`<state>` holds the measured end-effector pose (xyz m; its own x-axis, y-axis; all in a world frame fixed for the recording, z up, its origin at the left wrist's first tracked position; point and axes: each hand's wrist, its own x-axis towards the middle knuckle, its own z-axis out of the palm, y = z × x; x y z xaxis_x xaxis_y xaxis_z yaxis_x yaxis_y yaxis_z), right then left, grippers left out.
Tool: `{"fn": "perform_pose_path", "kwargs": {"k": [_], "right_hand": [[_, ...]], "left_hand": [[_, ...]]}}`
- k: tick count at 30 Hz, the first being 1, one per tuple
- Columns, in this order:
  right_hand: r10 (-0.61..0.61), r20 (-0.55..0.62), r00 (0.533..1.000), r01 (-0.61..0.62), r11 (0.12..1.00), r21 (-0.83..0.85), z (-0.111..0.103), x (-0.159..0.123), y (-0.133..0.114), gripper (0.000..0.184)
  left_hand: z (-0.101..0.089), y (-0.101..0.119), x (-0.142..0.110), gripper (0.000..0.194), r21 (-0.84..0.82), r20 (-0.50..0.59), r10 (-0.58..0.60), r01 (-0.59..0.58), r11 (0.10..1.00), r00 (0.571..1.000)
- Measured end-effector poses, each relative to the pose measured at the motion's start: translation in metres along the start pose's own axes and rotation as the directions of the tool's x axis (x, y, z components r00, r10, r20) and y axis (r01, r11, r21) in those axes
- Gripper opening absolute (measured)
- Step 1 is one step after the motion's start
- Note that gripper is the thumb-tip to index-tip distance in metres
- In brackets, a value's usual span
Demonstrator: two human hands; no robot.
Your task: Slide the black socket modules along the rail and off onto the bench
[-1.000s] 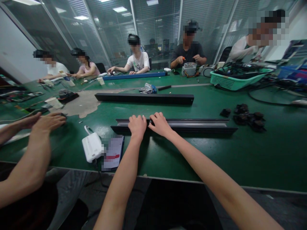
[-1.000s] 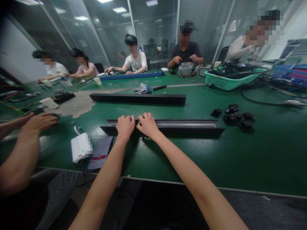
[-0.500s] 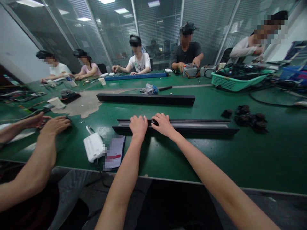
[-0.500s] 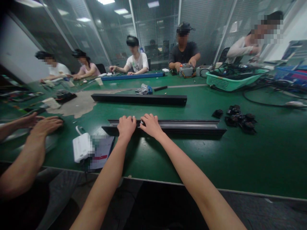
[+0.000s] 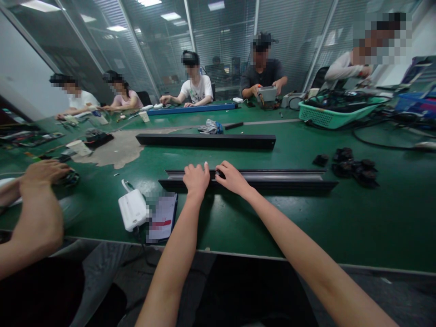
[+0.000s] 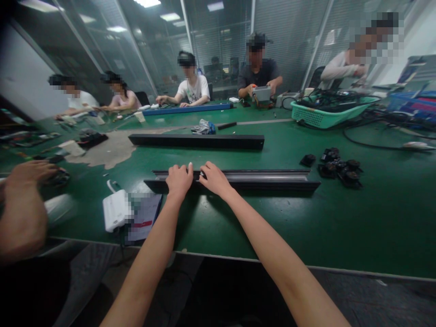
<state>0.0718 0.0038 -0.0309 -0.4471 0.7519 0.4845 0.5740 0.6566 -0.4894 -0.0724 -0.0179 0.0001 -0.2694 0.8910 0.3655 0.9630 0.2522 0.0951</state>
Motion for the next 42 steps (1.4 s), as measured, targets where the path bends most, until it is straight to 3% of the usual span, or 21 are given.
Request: {"fn": "perform_pose_path", "kwargs": {"k": [14, 42], "right_hand": [[0.039, -0.013, 0.999, -0.038, 0.999, 0.019, 0.002, 0.000, 0.003, 0.015], [0.054, -0.015, 0.998, -0.052, 0.993, 0.103, -0.002, 0.000, 0.017, 0.013]], "left_hand": [[0.000, -0.001, -0.001, 0.055, 0.014, 0.028, 0.013, -0.014, 1.000, 1.000], [0.012, -0.003, 0.003, 0.047, 0.013, -0.024, 0.024, -0.024, 1.000, 0.999]]}}
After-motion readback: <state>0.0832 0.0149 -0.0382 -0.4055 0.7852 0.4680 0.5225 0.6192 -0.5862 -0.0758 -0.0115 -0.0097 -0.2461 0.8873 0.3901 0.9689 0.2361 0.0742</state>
